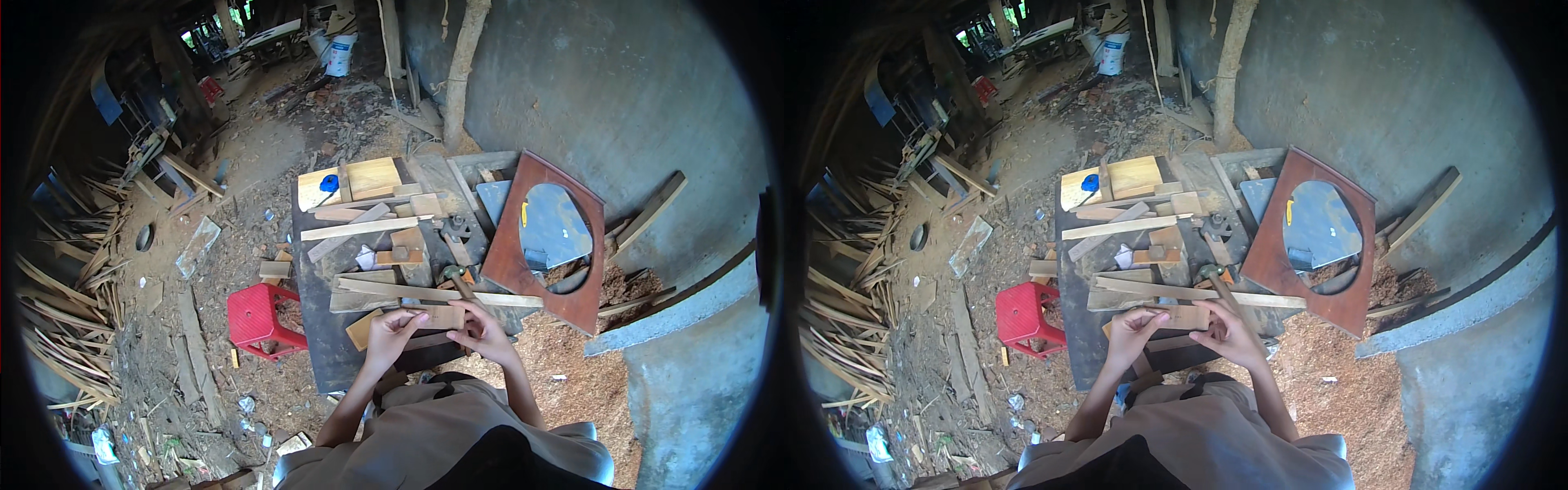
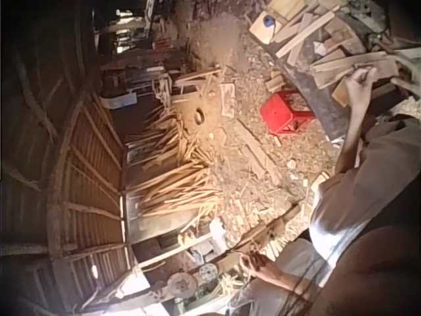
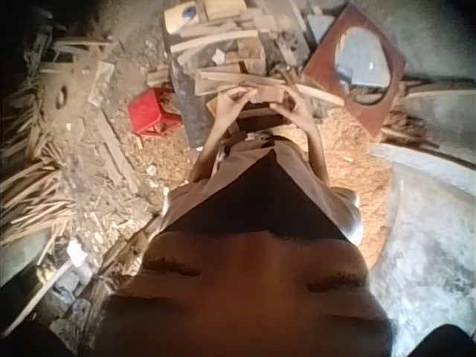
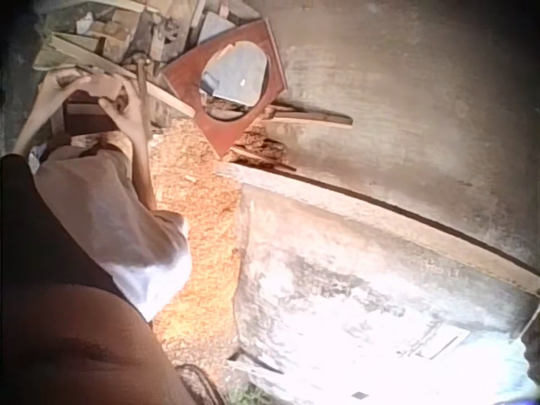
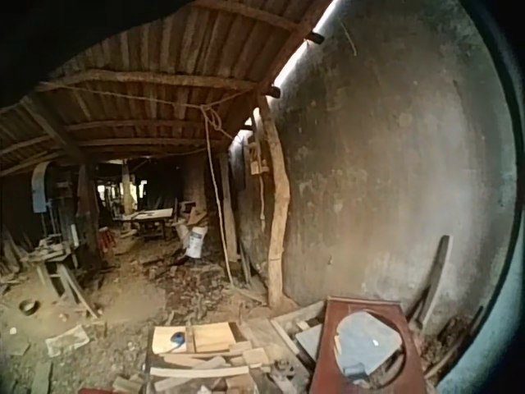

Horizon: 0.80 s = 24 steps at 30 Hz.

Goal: Checking and fitting small pieces of wood together for a project.

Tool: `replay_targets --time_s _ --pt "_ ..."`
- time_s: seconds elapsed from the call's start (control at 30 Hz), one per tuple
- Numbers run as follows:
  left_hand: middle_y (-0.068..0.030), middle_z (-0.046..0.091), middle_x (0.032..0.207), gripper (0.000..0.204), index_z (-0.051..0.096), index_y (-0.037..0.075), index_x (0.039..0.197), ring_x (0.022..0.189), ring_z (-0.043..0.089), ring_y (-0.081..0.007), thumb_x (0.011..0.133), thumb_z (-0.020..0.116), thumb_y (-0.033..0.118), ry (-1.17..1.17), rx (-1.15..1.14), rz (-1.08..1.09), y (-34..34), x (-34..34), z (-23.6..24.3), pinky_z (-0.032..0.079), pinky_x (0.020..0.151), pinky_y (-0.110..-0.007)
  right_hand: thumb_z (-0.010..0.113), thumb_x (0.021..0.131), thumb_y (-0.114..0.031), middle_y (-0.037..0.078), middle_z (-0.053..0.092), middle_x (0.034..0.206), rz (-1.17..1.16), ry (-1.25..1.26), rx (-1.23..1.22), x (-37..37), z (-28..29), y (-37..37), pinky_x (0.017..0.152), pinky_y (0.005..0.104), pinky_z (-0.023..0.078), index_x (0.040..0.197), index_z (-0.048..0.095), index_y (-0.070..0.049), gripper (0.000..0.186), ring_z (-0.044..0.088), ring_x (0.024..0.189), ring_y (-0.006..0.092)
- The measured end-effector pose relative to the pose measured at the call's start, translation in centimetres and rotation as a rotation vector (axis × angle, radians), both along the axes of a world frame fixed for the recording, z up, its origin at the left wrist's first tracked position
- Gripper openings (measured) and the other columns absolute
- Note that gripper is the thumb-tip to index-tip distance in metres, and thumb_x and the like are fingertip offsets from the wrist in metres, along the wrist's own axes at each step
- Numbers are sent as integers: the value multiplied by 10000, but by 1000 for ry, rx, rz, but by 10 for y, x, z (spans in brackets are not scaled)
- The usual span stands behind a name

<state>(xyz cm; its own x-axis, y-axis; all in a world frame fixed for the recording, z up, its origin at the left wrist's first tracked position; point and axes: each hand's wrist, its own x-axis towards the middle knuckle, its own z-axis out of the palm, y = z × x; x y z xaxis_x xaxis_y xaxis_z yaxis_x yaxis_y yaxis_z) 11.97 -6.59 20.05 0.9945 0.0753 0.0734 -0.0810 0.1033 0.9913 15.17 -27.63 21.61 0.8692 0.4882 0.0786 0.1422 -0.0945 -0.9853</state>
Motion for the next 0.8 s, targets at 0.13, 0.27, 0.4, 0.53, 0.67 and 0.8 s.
replay_targets --time_s 0.13,0.27,0.4,0.53,0.67,0.8 --pt "31 652 751 126 691 -40 937 677 507 5 894 664 75 21 -31 -2 2 4 -11 396 589 -163 778 751 -50 78 568 1158 -9 -140 -122 2 1 5 776 275 503 1271 549 -38 569 578 1013 152" --pt "-62 684 958 76 696 -26 913 856 616 -73 875 667 33 32 -100 23 -1 7 -10 498 763 -225 799 720 -49 92 615 1077 -74 -182 -192 3 8 11 836 306 504 1190 607 -18 509 598 1036 179" --pt "-127 588 1190 98 695 -42 928 968 620 -146 838 686 -2 -312 232 297 3 19 -8 500 844 -275 817 670 -51 118 632 1012 -177 -244 -157 8 15 13 847 322 495 1138 619 6 511 621 970 221" --pt "-105 622 1084 177 689 -32 1031 987 614 -155 859 666 3 -108 129 296 15 16 3 483 898 -269 813 669 -49 122 632 1006 -308 -391 -195 19 20 3 832 318 483 1123 628 12 495 615 942 222" --pt "-111 643 1065 202 678 -22 1072 1000 603 -152 877 653 25 -102 90 336 15 14 4 478 898 -277 789 680 -29 131 628 993 -406 -444 -208 26 30 0 814 323 486 1131 620 7 482 621 907 248" --pt "-146 639 1148 121 677 -37 981 1043 586 -169 884 648 30 -69 131 324 13 14 8 452 948 -301 784 675 -6 125 627 995 -473 -464 -130 33 32 -3 823 310 478 1133 621 10 487 617 911 231"
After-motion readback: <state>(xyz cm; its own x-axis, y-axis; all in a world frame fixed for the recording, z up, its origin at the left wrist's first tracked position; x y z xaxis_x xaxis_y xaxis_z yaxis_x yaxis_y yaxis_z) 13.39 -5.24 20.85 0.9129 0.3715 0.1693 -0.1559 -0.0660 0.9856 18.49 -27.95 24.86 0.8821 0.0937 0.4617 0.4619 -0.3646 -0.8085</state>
